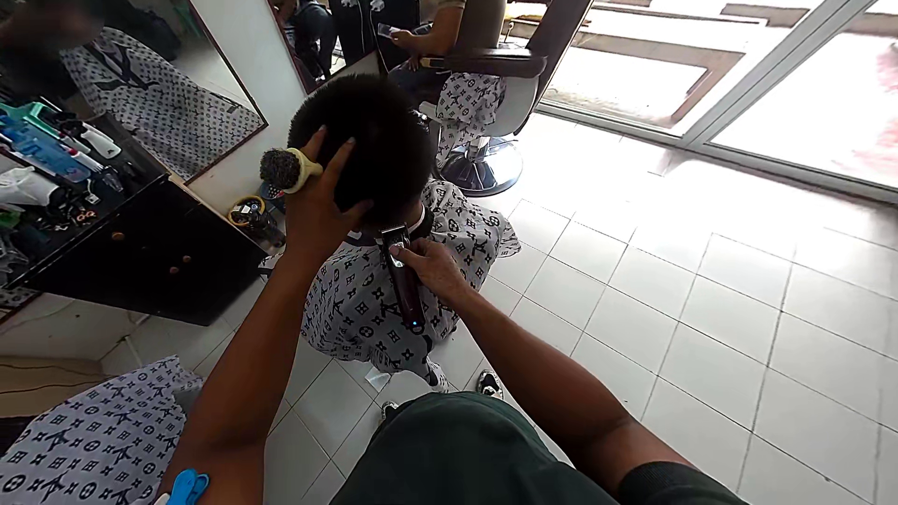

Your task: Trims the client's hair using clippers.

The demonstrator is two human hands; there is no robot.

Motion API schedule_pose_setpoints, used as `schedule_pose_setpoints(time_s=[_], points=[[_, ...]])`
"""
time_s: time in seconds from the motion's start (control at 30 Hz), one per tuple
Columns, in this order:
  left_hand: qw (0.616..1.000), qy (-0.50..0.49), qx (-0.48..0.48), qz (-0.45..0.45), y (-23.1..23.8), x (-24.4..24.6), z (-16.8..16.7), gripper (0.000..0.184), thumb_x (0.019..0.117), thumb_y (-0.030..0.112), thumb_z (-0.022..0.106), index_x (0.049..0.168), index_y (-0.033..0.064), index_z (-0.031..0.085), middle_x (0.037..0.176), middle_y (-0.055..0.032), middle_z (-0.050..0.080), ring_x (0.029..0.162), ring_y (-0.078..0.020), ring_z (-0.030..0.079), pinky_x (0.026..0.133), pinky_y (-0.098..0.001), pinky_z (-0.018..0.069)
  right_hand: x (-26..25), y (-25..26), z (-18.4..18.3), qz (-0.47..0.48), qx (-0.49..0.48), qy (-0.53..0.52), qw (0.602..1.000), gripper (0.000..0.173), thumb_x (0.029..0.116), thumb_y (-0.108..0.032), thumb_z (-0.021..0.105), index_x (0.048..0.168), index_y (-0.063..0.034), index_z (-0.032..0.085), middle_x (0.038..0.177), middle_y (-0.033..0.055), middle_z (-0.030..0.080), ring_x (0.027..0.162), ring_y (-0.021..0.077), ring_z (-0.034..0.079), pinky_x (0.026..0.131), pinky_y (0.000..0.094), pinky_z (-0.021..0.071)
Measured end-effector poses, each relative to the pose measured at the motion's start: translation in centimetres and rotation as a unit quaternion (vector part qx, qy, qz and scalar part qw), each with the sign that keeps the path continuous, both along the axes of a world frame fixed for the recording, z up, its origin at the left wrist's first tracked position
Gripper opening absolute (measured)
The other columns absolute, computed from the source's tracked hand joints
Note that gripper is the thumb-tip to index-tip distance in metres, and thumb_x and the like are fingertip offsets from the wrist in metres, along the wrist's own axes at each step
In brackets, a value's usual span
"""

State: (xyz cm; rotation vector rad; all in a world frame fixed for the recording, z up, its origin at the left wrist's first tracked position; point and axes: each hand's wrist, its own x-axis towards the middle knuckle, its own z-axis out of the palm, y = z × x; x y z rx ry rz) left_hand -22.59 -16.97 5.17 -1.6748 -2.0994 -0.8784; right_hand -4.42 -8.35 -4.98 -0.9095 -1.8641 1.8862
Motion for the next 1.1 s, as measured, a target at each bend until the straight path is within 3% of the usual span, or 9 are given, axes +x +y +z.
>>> schedule_pose_setpoints(time_s=[0.23, 0.37, 0.53, 0.67, 0.8, 0.93, 1.0, 1.03, 1.1], points=[[1.000, 0.003, -0.008, -0.001, -0.3, -0.1, 0.1, 0.079, 0.0823, 0.033, 0.085, 0.152, 0.0176, 0.050, 0.164, -0.0212, 0.031, 0.149, -0.0391, 0.035, 0.116, -0.0573, 0.0341, 0.0, -0.1, 0.0, -0.001, 0.006, -0.001, 1.000, 0.043, 0.0977, -0.042, 0.069, 0.105, 0.0002, 0.065, 0.083, 0.0116, 0.066, 0.072, 0.0178, 0.065, 0.069, 0.0359, 0.0552], [1.000, -0.001, -0.013, -0.005, -0.4, 0.0, 0.2, 0.078, 0.0832, 0.032, 0.084, 0.152, 0.0161, 0.051, 0.164, -0.0218, 0.031, 0.150, -0.0405, 0.033, 0.116, -0.0595, 0.0331, 0.3, -0.6, 0.6, 0.008, 0.053, -0.006, 0.999, 0.045, 0.0966, -0.041, 0.070, 0.112, 0.0007, 0.063, 0.086, 0.0119, 0.067, 0.075, 0.0185, 0.064, 0.071, 0.0382, 0.0548], [1.000, 0.007, -0.013, -0.007, -0.5, -0.2, 0.2, 0.077, 0.0835, 0.033, 0.084, 0.151, 0.0168, 0.051, 0.164, -0.0211, 0.032, 0.150, -0.0398, 0.033, 0.118, -0.0590, 0.0305, 0.0, -0.5, 0.2, 0.002, -0.017, -0.002, 1.000, 0.047, 0.0979, -0.044, 0.068, 0.104, 0.0019, 0.064, 0.082, 0.0127, 0.065, 0.070, 0.0187, 0.064, 0.067, 0.0362, 0.0559], [1.000, 0.009, -0.012, -0.008, -0.6, -0.2, 0.3, 0.076, 0.0839, 0.033, 0.083, 0.151, 0.0155, 0.052, 0.163, -0.0214, 0.033, 0.150, -0.0394, 0.033, 0.118, -0.0577, 0.0305, -0.1, -0.8, 0.5, 0.000, 0.021, 0.009, 1.000, 0.045, 0.0978, -0.043, 0.068, 0.109, 0.0006, 0.064, 0.085, 0.0122, 0.067, 0.073, 0.0189, 0.064, 0.069, 0.0377, 0.0549], [1.000, 0.006, -0.019, -0.004, -0.7, -0.1, 0.4, 0.076, 0.0838, 0.035, 0.083, 0.151, 0.0165, 0.052, 0.163, -0.0218, 0.033, 0.150, -0.0392, 0.033, 0.118, -0.0570, 0.0307, -0.2, -0.6, 0.1, 0.005, -0.010, 0.009, 1.000, 0.047, 0.0982, -0.045, 0.067, 0.103, 0.0011, 0.064, 0.082, 0.0124, 0.065, 0.071, 0.0195, 0.064, 0.067, 0.0374, 0.0553], [1.000, 0.002, 0.010, -0.022, -1.2, -0.3, 0.6, 0.077, 0.0855, 0.034, 0.082, 0.152, 0.0133, 0.050, 0.163, -0.0230, 0.032, 0.150, -0.0387, 0.033, 0.118, -0.0548, 0.0313, 0.4, -1.3, 0.3, 0.008, 0.026, 0.057, 0.998, 0.038, 0.1011, -0.036, 0.065, 0.114, -0.0007, 0.063, 0.089, 0.0110, 0.068, 0.076, 0.0168, 0.065, 0.072, 0.0360, 0.0549], [0.988, -0.008, 0.138, -0.065, -2.4, -0.6, 0.2, 0.071, 0.0906, 0.028, 0.078, 0.150, 0.0040, 0.048, 0.159, -0.0241, 0.038, 0.144, -0.0346, 0.043, 0.114, -0.0477, 0.0398, 2.2, -1.3, -0.2, 0.028, 0.026, 0.084, 0.996, 0.033, 0.1004, -0.029, 0.067, 0.118, -0.0017, 0.063, 0.093, 0.0089, 0.072, 0.080, 0.0142, 0.069, 0.077, 0.0340, 0.0582], [0.971, -0.015, 0.224, -0.080, -3.2, -0.6, -0.6, 0.062, 0.0952, 0.024, 0.073, 0.147, 0.0020, 0.048, 0.154, -0.0209, 0.046, 0.134, -0.0283, 0.053, 0.103, -0.0408, 0.0494, 3.4, -1.2, -0.9, 0.024, -0.004, 0.105, 0.994, 0.029, 0.1007, -0.025, 0.066, 0.116, -0.0007, 0.064, 0.090, 0.0082, 0.072, 0.077, 0.0141, 0.070, 0.074, 0.0332, 0.0599], [0.960, -0.072, 0.259, -0.074, -5.0, 1.0, -3.0, 0.036, 0.1044, 0.025, 0.058, 0.138, 0.0165, 0.048, 0.133, 0.0022, 0.058, 0.108, -0.0045, 0.061, 0.083, -0.0233, 0.0547, 5.8, -1.1, -2.6, -0.008, -0.094, 0.168, 0.981, 0.025, 0.1049, -0.020, 0.051, 0.114, 0.0010, 0.062, 0.086, 0.0067, 0.070, 0.070, 0.0150, 0.070, 0.068, 0.0328, 0.0626]])
